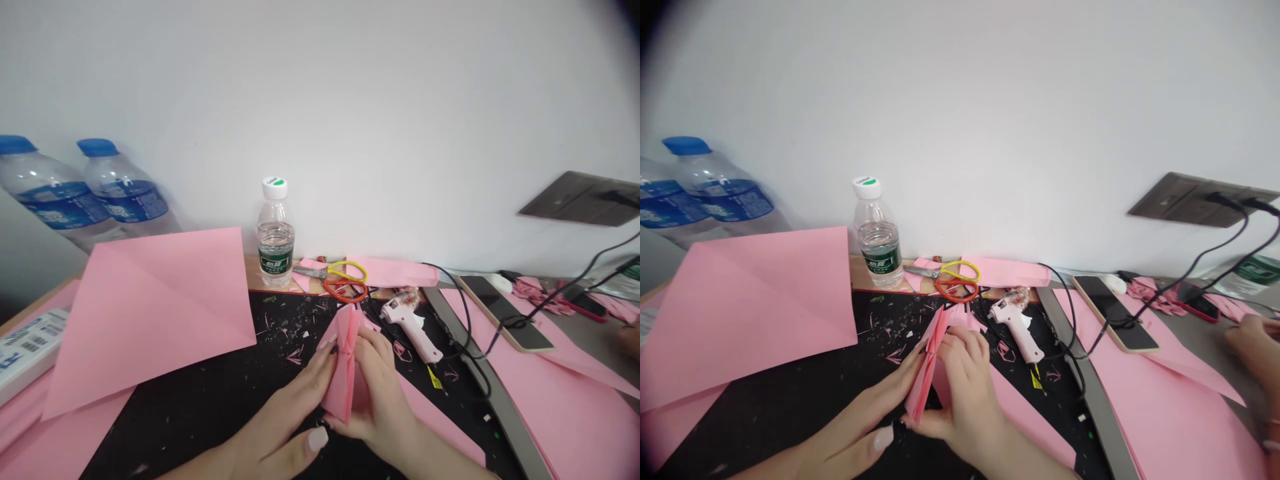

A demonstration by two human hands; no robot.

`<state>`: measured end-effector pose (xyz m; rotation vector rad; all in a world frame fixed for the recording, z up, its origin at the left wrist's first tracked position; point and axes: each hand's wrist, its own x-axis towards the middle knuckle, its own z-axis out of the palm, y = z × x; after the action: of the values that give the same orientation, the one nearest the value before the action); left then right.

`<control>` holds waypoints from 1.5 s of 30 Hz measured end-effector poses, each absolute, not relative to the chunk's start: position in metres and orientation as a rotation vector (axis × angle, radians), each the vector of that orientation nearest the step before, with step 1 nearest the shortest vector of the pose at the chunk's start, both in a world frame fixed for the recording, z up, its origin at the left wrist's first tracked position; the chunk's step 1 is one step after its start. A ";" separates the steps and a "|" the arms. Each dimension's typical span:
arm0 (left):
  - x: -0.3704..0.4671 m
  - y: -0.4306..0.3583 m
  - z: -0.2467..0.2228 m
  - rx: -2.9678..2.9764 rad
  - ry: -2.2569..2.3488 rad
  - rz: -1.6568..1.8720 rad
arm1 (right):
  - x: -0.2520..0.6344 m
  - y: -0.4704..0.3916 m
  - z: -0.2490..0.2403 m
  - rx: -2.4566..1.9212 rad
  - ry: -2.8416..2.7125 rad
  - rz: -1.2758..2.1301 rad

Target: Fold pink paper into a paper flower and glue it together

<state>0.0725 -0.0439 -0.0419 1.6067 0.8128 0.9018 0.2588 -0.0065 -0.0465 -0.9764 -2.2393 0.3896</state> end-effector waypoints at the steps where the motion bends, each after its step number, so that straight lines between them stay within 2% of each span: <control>1: 0.072 -0.044 -0.043 1.653 0.811 0.885 | 0.258 -0.007 -0.046 -0.952 -2.226 0.422; 6: 0.068 -0.044 -0.045 1.888 0.925 0.774 | 0.258 -0.014 -0.046 -0.868 -2.095 0.601; 11: 0.067 -0.044 -0.046 1.890 1.118 0.846 | 0.255 -0.012 -0.047 -1.112 -1.696 1.083; 14: 0.064 -0.038 -0.049 1.650 1.264 1.055 | 0.252 -0.005 -0.047 -1.114 -1.429 1.323; 17: 0.060 -0.028 -0.051 1.247 1.194 1.267 | 0.250 0.001 -0.050 -0.987 -1.267 1.541; 19: 0.058 -0.022 -0.051 1.023 1.032 1.275 | 0.249 0.002 -0.051 -0.945 -1.224 1.638; 22: 0.059 -0.018 -0.049 0.846 0.866 1.099 | 0.248 0.002 -0.050 -0.970 -1.255 1.678; 28: 0.064 -0.025 -0.051 0.720 0.890 0.806 | 0.247 -0.003 -0.050 -1.126 -1.500 1.589; 33: 0.064 -0.025 -0.051 0.710 0.992 0.758 | 0.254 -0.003 -0.049 -1.128 -1.824 0.961; 35: 0.064 -0.024 -0.050 0.760 1.008 0.733 | 0.256 -0.002 -0.048 -1.083 -1.889 0.832; 45: 0.064 -0.023 -0.046 0.828 0.994 0.698 | 0.258 -0.004 -0.051 -0.964 -2.045 0.591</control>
<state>0.0637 -0.0231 -0.0462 0.8282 0.9944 0.6977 0.2584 -0.0035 -0.0511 -0.9638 -2.0447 0.5909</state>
